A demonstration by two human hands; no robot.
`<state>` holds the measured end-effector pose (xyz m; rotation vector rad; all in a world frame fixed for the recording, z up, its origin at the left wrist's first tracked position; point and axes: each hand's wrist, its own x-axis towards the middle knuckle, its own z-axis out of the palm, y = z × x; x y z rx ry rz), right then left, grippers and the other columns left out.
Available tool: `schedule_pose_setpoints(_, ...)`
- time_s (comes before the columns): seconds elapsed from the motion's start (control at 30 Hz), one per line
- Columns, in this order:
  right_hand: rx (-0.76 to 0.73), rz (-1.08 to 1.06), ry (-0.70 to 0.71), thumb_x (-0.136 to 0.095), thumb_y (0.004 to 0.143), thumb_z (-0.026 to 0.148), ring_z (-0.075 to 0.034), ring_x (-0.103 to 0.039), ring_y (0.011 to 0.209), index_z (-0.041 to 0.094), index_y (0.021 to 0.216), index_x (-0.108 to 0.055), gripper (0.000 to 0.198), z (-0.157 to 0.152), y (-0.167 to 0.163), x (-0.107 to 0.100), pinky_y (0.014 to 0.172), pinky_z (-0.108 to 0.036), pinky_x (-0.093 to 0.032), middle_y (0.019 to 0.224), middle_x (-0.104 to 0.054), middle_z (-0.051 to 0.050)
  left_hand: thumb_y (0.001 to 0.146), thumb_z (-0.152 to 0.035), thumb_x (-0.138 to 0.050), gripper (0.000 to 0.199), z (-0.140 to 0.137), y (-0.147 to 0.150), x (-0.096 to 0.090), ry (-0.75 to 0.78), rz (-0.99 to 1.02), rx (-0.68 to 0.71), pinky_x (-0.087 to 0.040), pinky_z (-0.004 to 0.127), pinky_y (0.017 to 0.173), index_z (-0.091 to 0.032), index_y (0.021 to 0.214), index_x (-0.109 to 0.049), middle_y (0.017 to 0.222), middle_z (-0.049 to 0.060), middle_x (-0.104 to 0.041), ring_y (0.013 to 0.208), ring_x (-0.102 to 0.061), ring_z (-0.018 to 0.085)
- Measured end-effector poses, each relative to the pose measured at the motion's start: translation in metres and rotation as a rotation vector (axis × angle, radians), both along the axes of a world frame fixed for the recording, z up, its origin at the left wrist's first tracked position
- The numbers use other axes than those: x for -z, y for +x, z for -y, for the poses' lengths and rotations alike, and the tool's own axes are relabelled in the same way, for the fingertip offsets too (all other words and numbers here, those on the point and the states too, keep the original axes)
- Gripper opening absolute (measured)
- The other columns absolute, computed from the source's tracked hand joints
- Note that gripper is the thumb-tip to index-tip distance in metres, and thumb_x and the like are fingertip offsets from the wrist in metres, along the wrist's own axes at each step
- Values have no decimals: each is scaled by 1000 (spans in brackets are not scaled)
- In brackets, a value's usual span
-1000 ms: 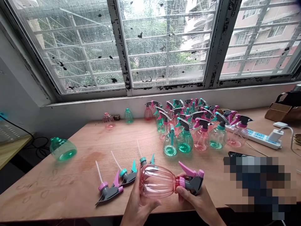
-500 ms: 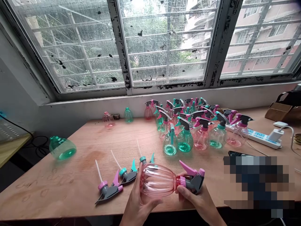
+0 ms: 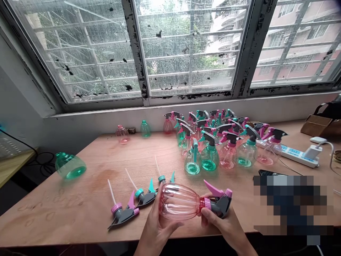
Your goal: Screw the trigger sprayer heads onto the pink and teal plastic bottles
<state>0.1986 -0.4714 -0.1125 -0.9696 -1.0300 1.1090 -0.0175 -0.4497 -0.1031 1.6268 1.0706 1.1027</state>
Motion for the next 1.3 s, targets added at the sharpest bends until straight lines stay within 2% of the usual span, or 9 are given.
schedule_pose_setpoints(0.17,-31,26,8,-76,79,49,-17,-60,47,18,99,-65,38,1,2,1,50,-30,-46,60,-68,0,82,-49,-73,92,1,-2,0,-6,34,41,-26,43,122,-26,155,-24,155,11,-43,145,-36,33)
schedule_pose_setpoints(0.3,-68,60,6,-72,86,43,-17,-60,50,18,100,-64,31,1,6,0,55,-30,-44,57,-67,1,84,-42,-74,88,-1,-3,2,23,-52,30,-19,45,124,-33,155,-23,158,7,-38,148,-29,31)
schedule_pose_setpoints(0.43,-85,67,8,-71,88,42,-17,-60,52,17,101,-62,30,1,8,-1,57,-31,-44,61,-68,0,84,-42,-74,86,0,-2,2,42,-71,-13,-21,46,123,-37,154,-24,159,5,-36,147,-32,32)
schedule_pose_setpoints(0.67,-80,43,12,-72,88,41,-16,-61,53,18,103,-61,30,2,7,1,57,-30,-45,65,-69,0,84,-44,-73,89,0,-3,1,29,-48,22,-20,46,124,-31,156,-22,159,9,-37,148,-29,33)
schedule_pose_setpoints(0.83,-60,43,18,-73,87,39,-16,-61,51,17,102,-63,28,2,7,1,56,-30,-45,62,-69,0,85,-40,-73,84,0,-3,2,58,-92,22,-20,45,124,-36,154,-25,161,5,-34,149,-28,31)
schedule_pose_setpoints(0.97,-67,29,29,-74,86,37,-15,-61,51,18,102,-64,27,1,7,0,55,-29,-47,68,-70,0,89,-39,-67,78,0,-1,3,81,-79,-28,-22,47,123,-39,154,-22,162,3,-32,148,-30,31)
schedule_pose_setpoints(1.03,-70,16,32,-75,85,38,-15,-61,51,18,101,-64,27,0,6,1,54,-29,-47,69,-70,-1,88,-39,-69,82,0,0,3,69,-83,-35,-22,47,123,-40,154,-21,162,2,-33,147,-31,31)
schedule_pose_setpoints(1.17,-70,50,39,-75,85,39,-15,-60,49,18,99,-65,27,1,6,3,54,-28,-45,61,-68,1,82,-43,-76,93,-1,-2,3,44,-56,-6,-24,47,123,-37,155,-19,161,4,-34,147,-31,33)
schedule_pose_setpoints(1.3,-67,70,23,-73,86,40,-16,-61,51,19,100,-64,27,0,7,2,55,-28,-46,61,-68,1,85,-42,-73,86,-1,-4,3,58,-100,8,-22,48,123,-34,155,-23,160,6,-35,146,-33,33)
